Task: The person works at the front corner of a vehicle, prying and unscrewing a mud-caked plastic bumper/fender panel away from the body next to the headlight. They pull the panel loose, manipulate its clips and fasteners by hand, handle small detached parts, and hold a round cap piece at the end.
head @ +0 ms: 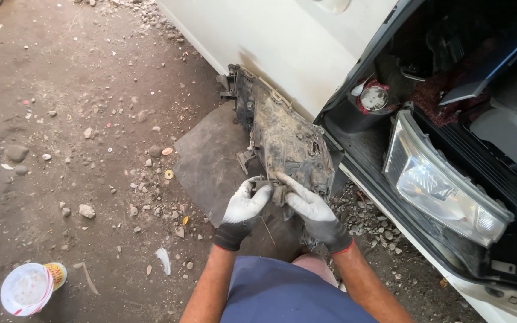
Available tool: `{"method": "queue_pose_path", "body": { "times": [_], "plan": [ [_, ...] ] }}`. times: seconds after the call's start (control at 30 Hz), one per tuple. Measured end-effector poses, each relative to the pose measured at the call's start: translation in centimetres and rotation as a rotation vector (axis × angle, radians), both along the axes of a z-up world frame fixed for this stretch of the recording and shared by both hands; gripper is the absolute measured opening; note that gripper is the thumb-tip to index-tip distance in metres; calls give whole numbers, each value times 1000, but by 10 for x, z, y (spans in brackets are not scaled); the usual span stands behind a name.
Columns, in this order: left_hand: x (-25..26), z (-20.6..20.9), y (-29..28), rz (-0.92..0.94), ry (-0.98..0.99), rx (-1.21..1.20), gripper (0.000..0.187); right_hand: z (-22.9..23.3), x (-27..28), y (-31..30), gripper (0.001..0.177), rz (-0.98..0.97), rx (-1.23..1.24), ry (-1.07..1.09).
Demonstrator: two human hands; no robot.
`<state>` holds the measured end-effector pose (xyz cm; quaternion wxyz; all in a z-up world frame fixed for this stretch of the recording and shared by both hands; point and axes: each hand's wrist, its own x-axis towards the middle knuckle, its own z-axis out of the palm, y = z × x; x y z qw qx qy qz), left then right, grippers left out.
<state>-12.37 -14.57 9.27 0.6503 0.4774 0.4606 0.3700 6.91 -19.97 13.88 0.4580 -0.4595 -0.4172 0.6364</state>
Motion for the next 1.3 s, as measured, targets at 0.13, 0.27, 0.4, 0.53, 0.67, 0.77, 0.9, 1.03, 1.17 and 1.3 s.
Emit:
{"method": "queue_pose_path", "body": {
  "times": [0.13, 0.27, 0.4, 0.53, 0.67, 0.77, 0.9, 1.03, 1.17, 1.3],
  "plan": [
    [3, 21, -3, 116, 28, 16, 35, 5, 0, 2, 72, 145, 303, -155],
    [11, 70, -11, 194, 659, 121, 48, -6, -13, 4, 82, -9, 105, -127],
    [12, 64, -18, 235, 744, 349, 64, 1, -18, 16, 60, -172, 86, -285],
    [10, 74, -22, 141, 435, 320, 56, -8, -17, 22, 41, -168, 193, -374],
    [21, 79, -32, 108, 364, 254, 53, -61, -11, 31, 30, -349, 118, -509],
    [22, 63, -34, 65, -29, 178, 56, -73, -2, 33, 41, -282, 61, -84],
    [13, 76, -27, 92, 45, 135, 57, 14, -21, 24, 67, -239, 0, 157],
    [13, 69, -28, 74, 6, 253, 57, 1, -23, 20, 51, -306, 88, -92],
    [16, 91, -29, 39, 377, 61, 63, -35, -11, 20, 43, -247, 66, -170],
    [17, 35, -32, 48, 346, 123, 61, -52, -2, 14, 50, -125, 6, -3]
  ]
}}
